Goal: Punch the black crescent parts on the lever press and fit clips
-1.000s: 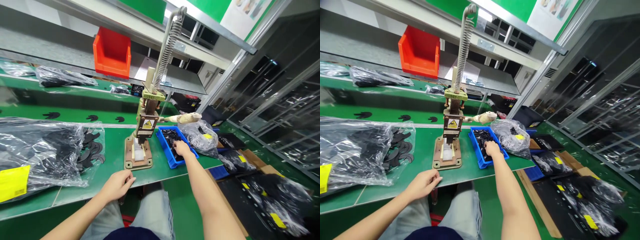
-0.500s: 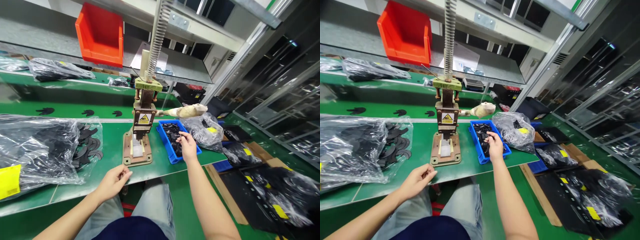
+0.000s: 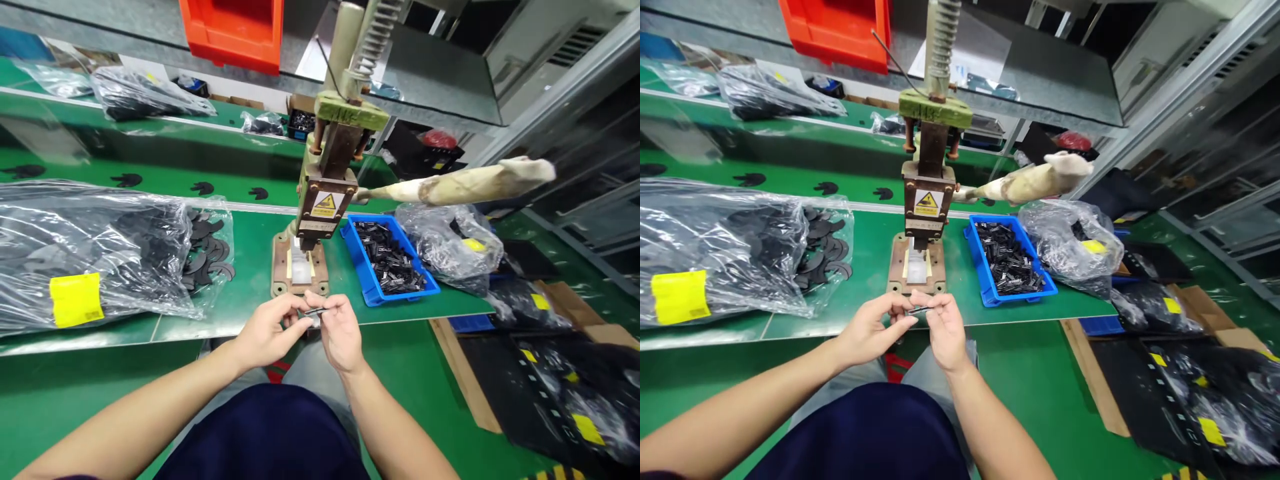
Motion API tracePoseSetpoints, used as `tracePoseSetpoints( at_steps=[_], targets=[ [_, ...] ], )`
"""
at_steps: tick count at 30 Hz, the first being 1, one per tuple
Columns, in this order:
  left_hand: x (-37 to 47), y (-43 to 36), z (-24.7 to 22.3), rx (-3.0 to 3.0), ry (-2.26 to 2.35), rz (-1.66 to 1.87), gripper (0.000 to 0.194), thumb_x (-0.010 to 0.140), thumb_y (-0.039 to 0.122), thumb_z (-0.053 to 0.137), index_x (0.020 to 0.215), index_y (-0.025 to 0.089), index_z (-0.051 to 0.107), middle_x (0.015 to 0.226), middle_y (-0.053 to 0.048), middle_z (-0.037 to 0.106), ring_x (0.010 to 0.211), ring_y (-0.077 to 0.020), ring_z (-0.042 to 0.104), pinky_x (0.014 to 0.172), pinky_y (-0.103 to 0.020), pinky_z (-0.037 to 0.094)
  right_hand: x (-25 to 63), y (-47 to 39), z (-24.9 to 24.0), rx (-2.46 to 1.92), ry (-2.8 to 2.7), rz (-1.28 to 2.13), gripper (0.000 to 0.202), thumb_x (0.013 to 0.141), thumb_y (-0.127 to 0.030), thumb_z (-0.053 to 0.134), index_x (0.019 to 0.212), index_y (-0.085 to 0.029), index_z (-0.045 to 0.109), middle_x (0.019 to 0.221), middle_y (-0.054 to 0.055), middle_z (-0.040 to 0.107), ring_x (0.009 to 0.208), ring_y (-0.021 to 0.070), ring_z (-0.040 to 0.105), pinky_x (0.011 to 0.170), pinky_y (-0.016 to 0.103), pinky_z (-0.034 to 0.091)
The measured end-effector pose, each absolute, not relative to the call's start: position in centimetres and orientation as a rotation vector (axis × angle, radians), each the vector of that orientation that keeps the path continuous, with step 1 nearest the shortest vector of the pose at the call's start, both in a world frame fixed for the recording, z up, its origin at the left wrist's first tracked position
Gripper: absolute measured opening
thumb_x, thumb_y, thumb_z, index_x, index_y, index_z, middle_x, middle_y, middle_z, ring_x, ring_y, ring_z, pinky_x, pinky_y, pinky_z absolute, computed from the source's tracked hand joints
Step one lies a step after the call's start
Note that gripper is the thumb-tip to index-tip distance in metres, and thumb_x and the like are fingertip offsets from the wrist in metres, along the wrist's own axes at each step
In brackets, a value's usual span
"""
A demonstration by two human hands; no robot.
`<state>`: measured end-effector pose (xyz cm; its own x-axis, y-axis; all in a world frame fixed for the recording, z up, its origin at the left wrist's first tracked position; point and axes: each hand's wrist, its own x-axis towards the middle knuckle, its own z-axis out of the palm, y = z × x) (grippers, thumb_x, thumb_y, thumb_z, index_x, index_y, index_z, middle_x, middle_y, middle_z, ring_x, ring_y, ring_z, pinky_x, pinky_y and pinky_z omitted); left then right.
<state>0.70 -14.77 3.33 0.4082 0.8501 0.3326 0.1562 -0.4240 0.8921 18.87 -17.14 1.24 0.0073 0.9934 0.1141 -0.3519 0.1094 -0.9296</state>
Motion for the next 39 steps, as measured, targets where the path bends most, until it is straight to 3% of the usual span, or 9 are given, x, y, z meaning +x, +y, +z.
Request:
tracePoseSetpoints(
  at_steps=[8, 18, 21, 25, 29, 32, 34, 36, 39],
  targets=[
    [-0.5, -14.9, 3.3, 1.898, 0.834, 1.134, 0.011, 0.099, 0.030, 0.066, 0.105, 0.021, 0.069, 0.093, -0.005, 0.071, 0.078, -0.0141, 0.064, 0.071, -0.027, 0.055, 18.4, -17.5, 0.4, -0.859, -1.073, 1.308, 0.015, 0.096, -0.040, 0.064, 0.102, -0.030, 0.055, 0.119, 0.004, 0.079, 0.138, 0.0240, 0.063, 0.125, 0.057, 0.041],
    [-1.7, -13.1, 2.7, 2.054, 0.833, 1.180, 0.009, 0.099, 0.021, 0.064, 0.106, 0.022, 0.070, 0.103, -0.007, 0.074, 0.095, -0.0178, 0.069, 0.086, -0.031, 0.057, 18.4, -16.5, 0.2, -0.949, -1.117, 1.290, 0.017, 0.097, -0.039, 0.064, 0.109, -0.030, 0.059, 0.128, 0.006, 0.075, 0.130, 0.0246, 0.068, 0.120, 0.055, 0.049],
    [-2.2, -10.2, 1.9, 2.104, 1.013, 1.177, 0.011, 0.101, 0.026, 0.062, 0.103, 0.021, 0.071, 0.101, -0.006, 0.074, 0.095, -0.0175, 0.069, 0.086, -0.030, 0.056, 20.5, -14.2, 3.2, -1.005, -1.128, 1.019, 0.028, 0.095, -0.037, 0.067, 0.121, -0.030, 0.058, 0.137, 0.009, 0.068, 0.124, 0.0239, 0.069, 0.116, 0.054, 0.052],
    [-2.3, -5.3, 0.7, 2.218, 1.198, 1.130, 0.017, 0.103, 0.028, 0.059, 0.107, 0.021, 0.073, 0.105, -0.005, 0.075, 0.100, -0.0181, 0.070, 0.091, -0.031, 0.055, 24.4, -10.4, 11.2, -0.916, -1.214, 0.401, 0.042, 0.089, -0.040, 0.071, 0.128, -0.031, 0.056, 0.139, 0.009, 0.060, 0.127, 0.0252, 0.064, 0.115, 0.057, 0.052],
    [-1.4, -1.9, 0.3, 2.412, 1.295, 0.964, 0.020, 0.104, 0.026, 0.054, 0.110, 0.022, 0.073, 0.111, -0.006, 0.074, 0.108, -0.0207, 0.069, 0.094, -0.032, 0.054, 26.0, -7.6, 19.2, -0.613, -1.367, 0.295, 0.062, 0.079, -0.046, 0.082, 0.133, -0.030, 0.057, 0.142, 0.008, 0.056, 0.141, 0.0286, 0.055, 0.125, 0.059, 0.040],
    [-0.6, -0.9, 0.7, 2.547, 1.365, 0.748, 0.023, 0.104, 0.025, 0.052, 0.109, 0.024, 0.074, 0.110, -0.007, 0.073, 0.107, -0.0223, 0.069, 0.088, -0.032, 0.055, 25.5, -6.1, 22.4, -0.463, -1.430, 0.323, 0.051, 0.075, -0.044, 0.087, 0.117, -0.026, 0.065, 0.114, 0.006, 0.064, 0.112, 0.0264, 0.067, 0.112, 0.058, 0.053],
    [-0.3, -0.7, 1.0, 2.612, 1.358, 0.654, 0.025, 0.103, 0.024, 0.052, 0.111, 0.026, 0.075, 0.113, -0.007, 0.072, 0.108, -0.0231, 0.068, 0.088, -0.033, 0.056, 24.7, -5.4, 23.1, -0.430, -1.427, 0.324, 0.034, 0.077, -0.039, 0.084, 0.101, -0.025, 0.065, 0.092, 0.002, 0.062, 0.086, 0.0214, 0.065, 0.094, 0.053, 0.060],
    [-0.1, -0.7, 1.2, 2.660, 1.319, 0.618, 0.028, 0.101, 0.021, 0.052, 0.115, 0.028, 0.075, 0.120, -0.007, 0.071, 0.111, -0.0238, 0.068, 0.091, -0.035, 0.056, 23.9, -5.3, 23.0, -0.442, -1.413, 0.316, 0.022, 0.081, -0.033, 0.080, 0.091, -0.025, 0.061, 0.079, -0.001, 0.056, 0.073, 0.0180, 0.059, 0.081, 0.046, 0.060],
    [-0.1, -0.7, 1.3, 2.686, 1.284, 0.597, 0.030, 0.100, 0.019, 0.052, 0.118, 0.028, 0.074, 0.123, -0.007, 0.071, 0.113, -0.0239, 0.067, 0.094, -0.035, 0.056, 23.1, -6.5, 21.4, -0.482, -1.405, 0.269, 0.022, 0.085, -0.029, 0.074, 0.078, -0.025, 0.054, 0.068, -0.003, 0.049, 0.065, 0.0166, 0.055, 0.072, 0.042, 0.055]
  ],
)
